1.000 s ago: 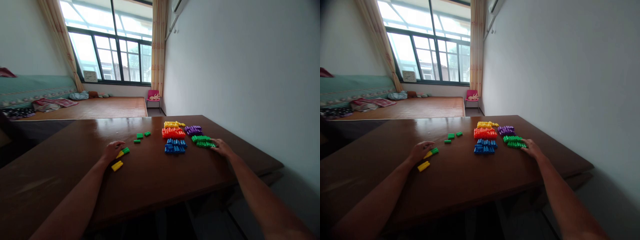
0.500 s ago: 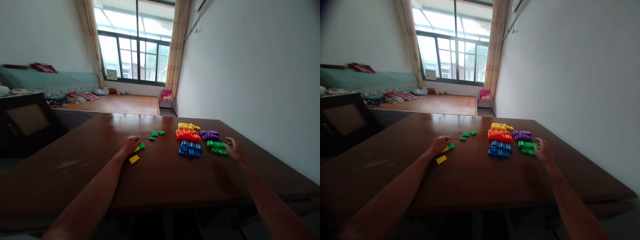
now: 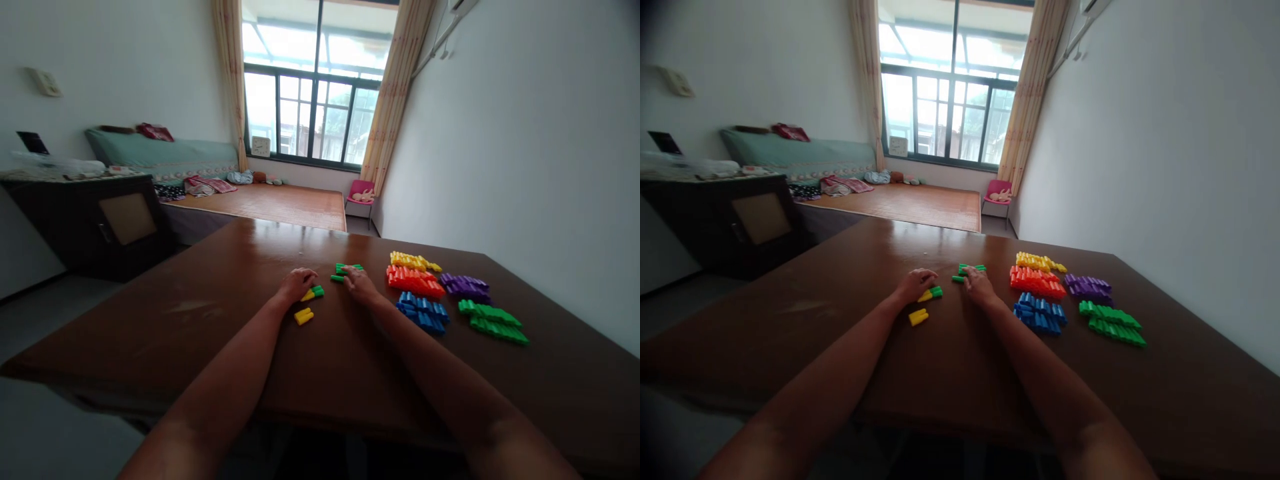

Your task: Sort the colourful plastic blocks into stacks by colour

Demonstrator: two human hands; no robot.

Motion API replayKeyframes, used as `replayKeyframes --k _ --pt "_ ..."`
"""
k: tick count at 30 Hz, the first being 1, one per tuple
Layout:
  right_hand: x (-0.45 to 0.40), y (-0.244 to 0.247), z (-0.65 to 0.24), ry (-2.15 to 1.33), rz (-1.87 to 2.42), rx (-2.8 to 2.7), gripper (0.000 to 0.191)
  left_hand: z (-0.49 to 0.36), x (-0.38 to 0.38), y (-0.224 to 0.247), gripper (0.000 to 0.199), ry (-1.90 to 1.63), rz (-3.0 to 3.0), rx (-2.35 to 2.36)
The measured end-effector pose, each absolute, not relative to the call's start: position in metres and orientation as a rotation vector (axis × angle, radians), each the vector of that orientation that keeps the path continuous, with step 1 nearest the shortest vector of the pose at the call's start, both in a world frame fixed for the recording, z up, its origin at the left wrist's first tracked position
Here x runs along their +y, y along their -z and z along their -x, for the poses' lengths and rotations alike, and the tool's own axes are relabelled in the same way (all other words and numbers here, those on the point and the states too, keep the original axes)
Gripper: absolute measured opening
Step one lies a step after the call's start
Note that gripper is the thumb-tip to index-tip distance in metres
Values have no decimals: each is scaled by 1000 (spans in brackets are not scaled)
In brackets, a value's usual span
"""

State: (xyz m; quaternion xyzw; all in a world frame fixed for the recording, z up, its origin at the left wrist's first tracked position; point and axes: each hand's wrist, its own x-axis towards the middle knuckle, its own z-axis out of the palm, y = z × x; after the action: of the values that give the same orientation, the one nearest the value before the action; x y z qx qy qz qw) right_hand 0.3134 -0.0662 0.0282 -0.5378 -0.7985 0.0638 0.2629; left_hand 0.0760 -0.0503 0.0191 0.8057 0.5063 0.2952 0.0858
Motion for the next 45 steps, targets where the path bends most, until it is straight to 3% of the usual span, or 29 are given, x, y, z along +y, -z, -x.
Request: replayKeyframes --k 12,17,25,31,39,45 --pt "-47 -16 -323 -158 1645 -2095 21 -77 -51 -20 27 -792 -2368 1569" --pt "-69 -11 -351 -287 1602 -1980 36 -77 -51 -21 27 -807 -2394 1531" --pt "-80 -11 -353 -347 1591 -1911 42 -77 -57 -24 27 -820 -2447 1495" --pt "-83 -11 -345 -565 1300 -2026 53 -79 -55 -24 28 -841 -2453 1457" --pt "-82 -12 -341 -482 1410 -1967 43 -83 -57 -22 29 -808 -2507 1409" --pt "-85 -13 -332 -347 1525 -2030 44 -94 -60 -25 40 -715 -2616 1184"
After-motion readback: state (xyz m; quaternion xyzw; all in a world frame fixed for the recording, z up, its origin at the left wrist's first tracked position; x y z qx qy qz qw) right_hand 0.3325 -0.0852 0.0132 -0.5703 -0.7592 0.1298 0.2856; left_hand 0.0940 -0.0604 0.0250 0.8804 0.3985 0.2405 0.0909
